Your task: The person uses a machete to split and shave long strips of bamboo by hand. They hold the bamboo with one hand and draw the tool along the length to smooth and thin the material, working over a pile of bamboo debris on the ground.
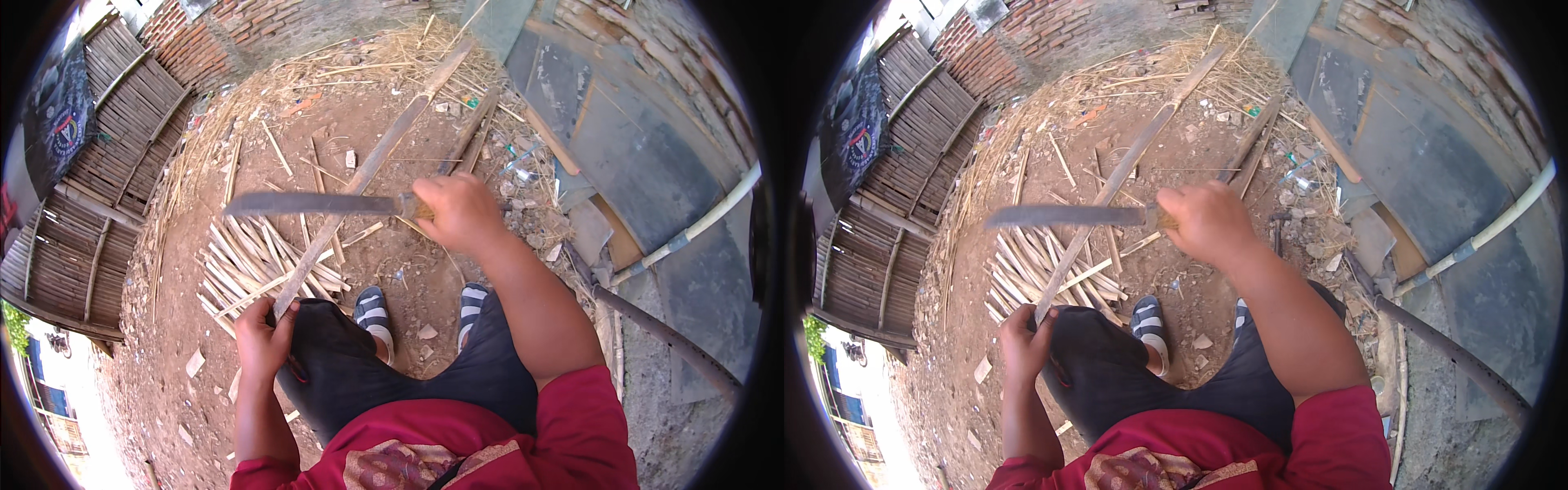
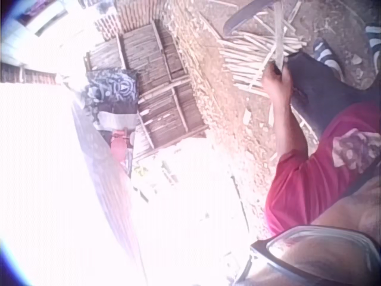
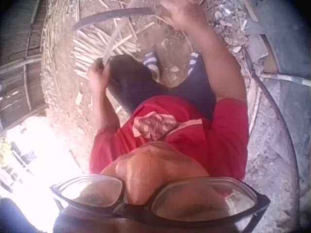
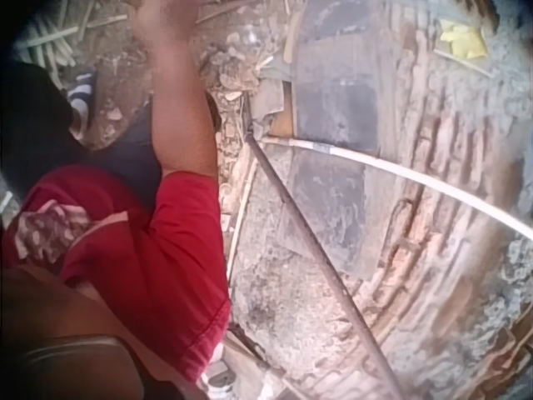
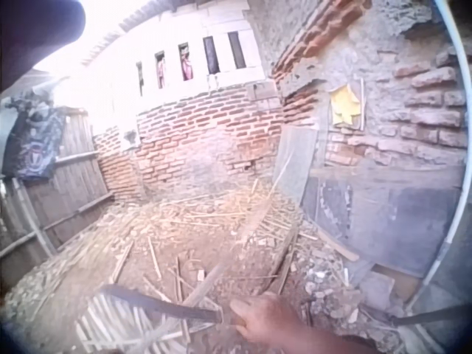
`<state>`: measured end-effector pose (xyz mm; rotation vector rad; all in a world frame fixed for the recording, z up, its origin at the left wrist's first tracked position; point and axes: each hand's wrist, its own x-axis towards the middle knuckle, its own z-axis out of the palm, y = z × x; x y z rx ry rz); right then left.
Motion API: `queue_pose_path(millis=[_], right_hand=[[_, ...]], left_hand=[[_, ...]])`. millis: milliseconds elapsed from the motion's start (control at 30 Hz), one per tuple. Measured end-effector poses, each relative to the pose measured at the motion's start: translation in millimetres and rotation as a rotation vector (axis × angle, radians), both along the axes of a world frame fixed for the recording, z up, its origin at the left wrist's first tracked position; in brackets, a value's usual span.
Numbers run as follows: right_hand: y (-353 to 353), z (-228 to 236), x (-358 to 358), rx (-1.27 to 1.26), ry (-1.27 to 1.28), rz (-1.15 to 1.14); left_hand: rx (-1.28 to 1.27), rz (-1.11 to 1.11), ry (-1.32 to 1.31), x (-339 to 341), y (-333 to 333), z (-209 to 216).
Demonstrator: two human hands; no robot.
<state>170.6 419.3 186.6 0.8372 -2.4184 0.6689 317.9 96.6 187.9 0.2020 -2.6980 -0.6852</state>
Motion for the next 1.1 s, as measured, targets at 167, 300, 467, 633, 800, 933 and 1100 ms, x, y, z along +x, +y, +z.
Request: queue_pose_path(millis=[167,300,467,633,800,933,1100], right_hand=[[-0.9,-3.2,-2.8,0.023,-0.07,0.022],[25.6,-25.1,-36.5,-0.2,-0.224,-0.206],[5.9,-15.4,-17.1,-0.125,-0.223,-0.085],[-11.4,-14.8,-6.7,0.059,0.011,0.152],[9.4,-19.2,-19.7,-0.046,-0.205,-0.047],[14.5,-7.5,-19.0,-0.025,-0.055,-0.098],[-2.8,-7.3,-0.6,0.009,0.039,0.106]], left_hand=[[-0.036,-0.072,0.056,-2.2,-0.1,-7.2],[-0.026,-0.012,0.011,-1.1,2.6,-0.9],[0.033,0.015,-0.025,-2.5,7.7,-4.7],[0.118,0.014,-0.065,-1.8,4.0,-14.1],[0.121,-0.052,-0.05,0.6,7.7,-5.9],[0.137,-0.033,-0.044,-1.3,11.3,-2.5],[0.158,-0.048,-0.098,-15.7,20.4,-2.1]])
